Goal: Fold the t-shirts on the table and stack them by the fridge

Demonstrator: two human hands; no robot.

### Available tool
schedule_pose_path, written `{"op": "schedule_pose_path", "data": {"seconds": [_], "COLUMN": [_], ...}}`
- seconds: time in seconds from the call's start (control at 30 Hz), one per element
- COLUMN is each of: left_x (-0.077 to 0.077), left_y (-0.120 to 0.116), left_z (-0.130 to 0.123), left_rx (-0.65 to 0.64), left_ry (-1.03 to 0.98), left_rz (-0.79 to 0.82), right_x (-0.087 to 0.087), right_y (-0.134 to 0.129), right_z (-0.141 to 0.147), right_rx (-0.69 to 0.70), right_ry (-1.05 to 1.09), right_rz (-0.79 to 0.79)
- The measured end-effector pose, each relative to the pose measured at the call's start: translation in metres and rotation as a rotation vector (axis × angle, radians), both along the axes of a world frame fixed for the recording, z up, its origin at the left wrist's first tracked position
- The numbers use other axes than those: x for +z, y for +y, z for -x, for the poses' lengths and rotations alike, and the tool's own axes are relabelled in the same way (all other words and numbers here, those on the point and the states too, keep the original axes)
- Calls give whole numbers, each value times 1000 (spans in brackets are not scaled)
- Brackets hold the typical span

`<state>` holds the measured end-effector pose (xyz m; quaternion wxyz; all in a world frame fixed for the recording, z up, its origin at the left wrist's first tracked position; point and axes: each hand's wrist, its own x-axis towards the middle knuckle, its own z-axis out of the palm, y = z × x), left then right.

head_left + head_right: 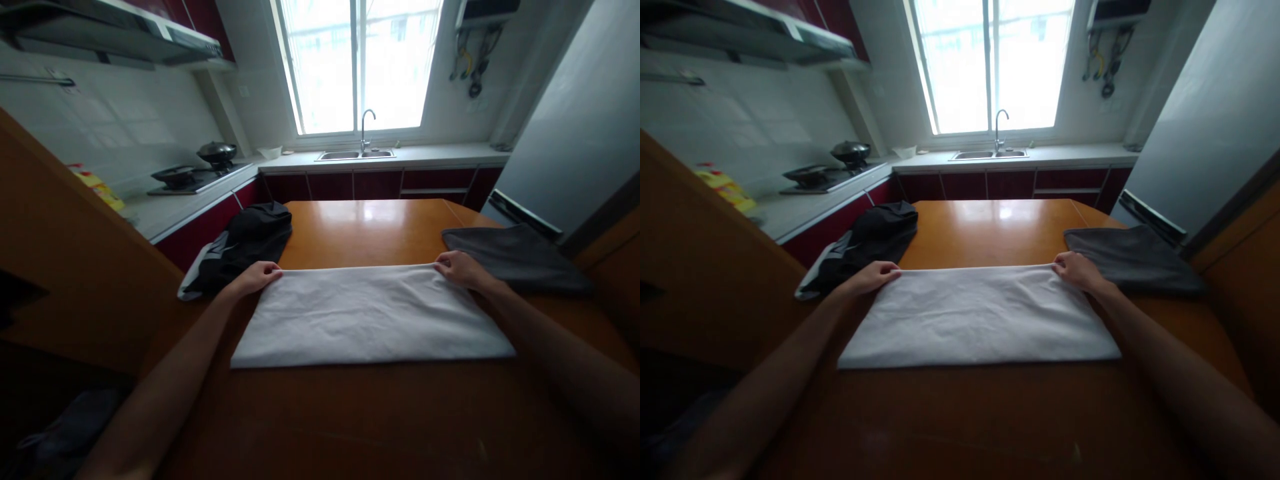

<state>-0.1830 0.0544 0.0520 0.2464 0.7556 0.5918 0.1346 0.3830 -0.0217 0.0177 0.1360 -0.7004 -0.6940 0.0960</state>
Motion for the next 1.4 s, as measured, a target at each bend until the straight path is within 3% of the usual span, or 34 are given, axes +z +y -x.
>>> {"op": "schedule_pose_path", "data": {"seconds": [0.13, 0.2, 0.3, 0.33, 0.4, 0.47, 0.63, 0.83, 0.93, 1.17, 1.27, 1.4], "left_x": [5, 5, -7, -14, -27, -39, -48, -48, -50, -39, -36, -37], "left_y": [-20, -39, -72, -82, -96, -102, -104, -103, -103, -97, -92, -87], "left_z": [-25, -58, -123, -143, -174, -189, -189, -188, -189, -184, -175, -161], "left_rx": [84, -6, -313, -361, -381, -361, -339, -309, -306, -273, -202, -172], "left_ry": [320, 356, 271, 255, 271, 308, 364, 410, 406, 344, 371, 406], "left_rz": [-273, -389, -412, -410, -378, -332, -311, -311, -307, -337, -387, -295], "right_x": [11, 13, 4, -2, -14, -23, -30, -32, -32, -25, -32, -42], "right_y": [-21, -33, -46, -49, -51, -50, -46, -43, -43, -47, -47, -45], "right_z": [32, 63, 116, 132, 154, 164, 145, 78, 57, 85, 96, 96], "right_rx": [-109, -43, 156, 192, 225, 228, 221, 7, -37, -47, 6, 25], "right_ry": [-195, -197, -118, -113, -114, -113, -115, -203, -226, -241, -216, -219], "right_rz": [-167, -272, -292, -273, -200, -128, -84, -19, -13, -232, -158, -56]}}
